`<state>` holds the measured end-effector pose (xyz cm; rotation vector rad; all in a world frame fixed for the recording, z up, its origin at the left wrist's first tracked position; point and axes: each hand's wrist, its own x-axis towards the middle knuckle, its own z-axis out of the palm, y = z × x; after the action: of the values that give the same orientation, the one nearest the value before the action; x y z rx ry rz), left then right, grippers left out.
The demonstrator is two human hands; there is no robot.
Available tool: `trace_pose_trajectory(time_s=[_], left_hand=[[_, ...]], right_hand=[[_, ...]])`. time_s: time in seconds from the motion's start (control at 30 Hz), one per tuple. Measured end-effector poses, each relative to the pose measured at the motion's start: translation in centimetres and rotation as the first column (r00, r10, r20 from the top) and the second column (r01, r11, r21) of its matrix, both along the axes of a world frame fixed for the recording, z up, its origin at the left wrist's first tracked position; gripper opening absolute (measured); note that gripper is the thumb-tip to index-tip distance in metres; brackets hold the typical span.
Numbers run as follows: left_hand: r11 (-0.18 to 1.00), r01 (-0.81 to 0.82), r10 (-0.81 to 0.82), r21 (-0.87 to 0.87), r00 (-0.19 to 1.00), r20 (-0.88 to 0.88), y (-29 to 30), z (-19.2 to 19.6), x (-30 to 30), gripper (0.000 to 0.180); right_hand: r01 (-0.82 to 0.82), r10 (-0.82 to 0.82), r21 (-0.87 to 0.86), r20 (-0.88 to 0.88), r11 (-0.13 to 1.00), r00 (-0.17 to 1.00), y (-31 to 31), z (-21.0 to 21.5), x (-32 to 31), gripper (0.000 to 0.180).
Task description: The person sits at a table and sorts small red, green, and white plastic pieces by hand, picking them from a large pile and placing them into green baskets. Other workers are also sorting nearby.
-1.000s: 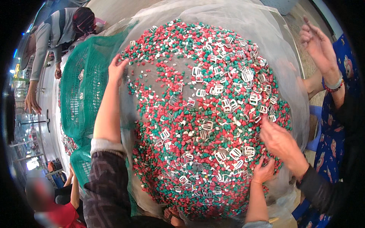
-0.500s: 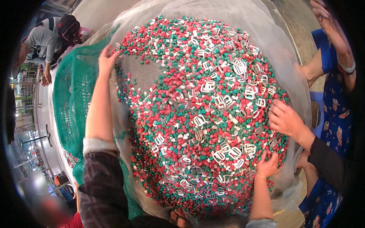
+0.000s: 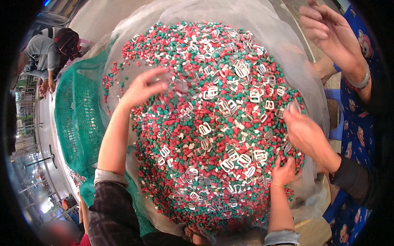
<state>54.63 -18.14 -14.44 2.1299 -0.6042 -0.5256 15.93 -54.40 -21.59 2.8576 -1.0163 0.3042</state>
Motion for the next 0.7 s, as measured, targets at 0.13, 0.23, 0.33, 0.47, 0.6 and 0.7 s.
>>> trace_pose_trajectory(time_s=[0.13, 0.23, 0.33, 0.47, 0.6, 0.7], left_hand=[[0.913, -0.406, 0.305, 0.039, 0.743, 0.596, -0.7, -3.3, 5.1, 0.053], [0.949, -0.313, 0.269, -0.038, 0.741, 0.616, -6.2, -6.3, 4.0, 0.052], [0.996, 0.051, -0.022, -0.07, 0.93, 0.368, -9.9, -6.6, 1.7, 0.048], [0.964, 0.103, -0.07, -0.244, 0.987, 0.142, -12.0, -5.1, -8.6, 0.037], [0.944, 0.194, -0.216, -0.266, 0.975, -0.057, -11.7, -1.4, -16.3, 0.037], [0.934, 0.289, -0.3, -0.209, 0.954, -0.024, -11.5, 1.5, -20.7, 0.036]], right_hand=[[-0.041, 0.039, 0.025, 0.043, 0.999, 0.998, 0.2, 0.0, 1.2, 0.037], [-0.051, 0.048, 0.058, 0.059, 0.997, 0.997, 0.2, 0.0, 1.3, 0.038], [-0.099, 0.085, 0.071, 0.176, 0.993, 0.981, 0.4, 0.0, 1.4, 0.039], [0.031, -0.023, 0.078, -0.105, 0.997, 0.994, 0.8, 2.1, 1.8, 0.037], [-0.074, 0.072, 0.031, 0.074, 0.997, 0.995, 0.7, 1.6, 2.1, 0.034], [-0.085, 0.075, 0.074, 0.124, 0.994, 0.989, 0.9, 1.7, 2.1, 0.034]])
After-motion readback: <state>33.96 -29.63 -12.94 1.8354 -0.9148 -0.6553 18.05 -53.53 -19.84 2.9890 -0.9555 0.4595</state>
